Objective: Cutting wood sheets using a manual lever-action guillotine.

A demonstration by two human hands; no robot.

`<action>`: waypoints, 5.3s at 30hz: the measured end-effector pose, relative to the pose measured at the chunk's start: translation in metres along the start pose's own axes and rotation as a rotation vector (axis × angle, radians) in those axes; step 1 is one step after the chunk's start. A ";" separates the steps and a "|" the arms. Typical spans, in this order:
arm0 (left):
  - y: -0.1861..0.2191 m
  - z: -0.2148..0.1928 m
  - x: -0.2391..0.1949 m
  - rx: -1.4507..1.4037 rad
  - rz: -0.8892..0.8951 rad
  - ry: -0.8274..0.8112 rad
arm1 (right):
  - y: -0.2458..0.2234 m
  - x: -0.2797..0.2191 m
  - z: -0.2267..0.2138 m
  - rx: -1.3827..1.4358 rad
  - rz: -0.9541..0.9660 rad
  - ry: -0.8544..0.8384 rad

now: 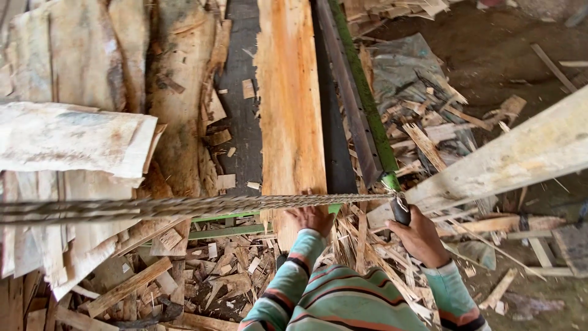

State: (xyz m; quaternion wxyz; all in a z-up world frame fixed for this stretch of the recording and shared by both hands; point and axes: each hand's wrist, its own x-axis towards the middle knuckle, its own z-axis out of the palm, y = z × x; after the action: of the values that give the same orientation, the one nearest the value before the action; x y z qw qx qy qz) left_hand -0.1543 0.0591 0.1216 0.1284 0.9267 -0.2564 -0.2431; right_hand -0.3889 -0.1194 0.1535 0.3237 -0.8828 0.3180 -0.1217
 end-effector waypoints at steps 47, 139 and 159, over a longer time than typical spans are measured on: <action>-0.103 0.026 0.002 -1.577 0.114 0.033 | -0.085 0.007 -0.064 0.698 0.475 -0.247; -0.045 -0.177 -0.016 -0.127 0.331 0.269 | -0.152 -0.032 0.022 0.097 -0.224 0.028; -0.137 0.011 -0.013 -1.108 -0.102 0.181 | -0.057 -0.011 0.126 1.543 0.687 -0.538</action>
State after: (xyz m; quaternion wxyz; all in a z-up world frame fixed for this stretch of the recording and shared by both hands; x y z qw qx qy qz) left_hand -0.1126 0.1795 0.0676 0.6055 0.7490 -0.0335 -0.2670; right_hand -0.3171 -0.0168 0.0947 0.9113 -0.2731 0.3078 0.0133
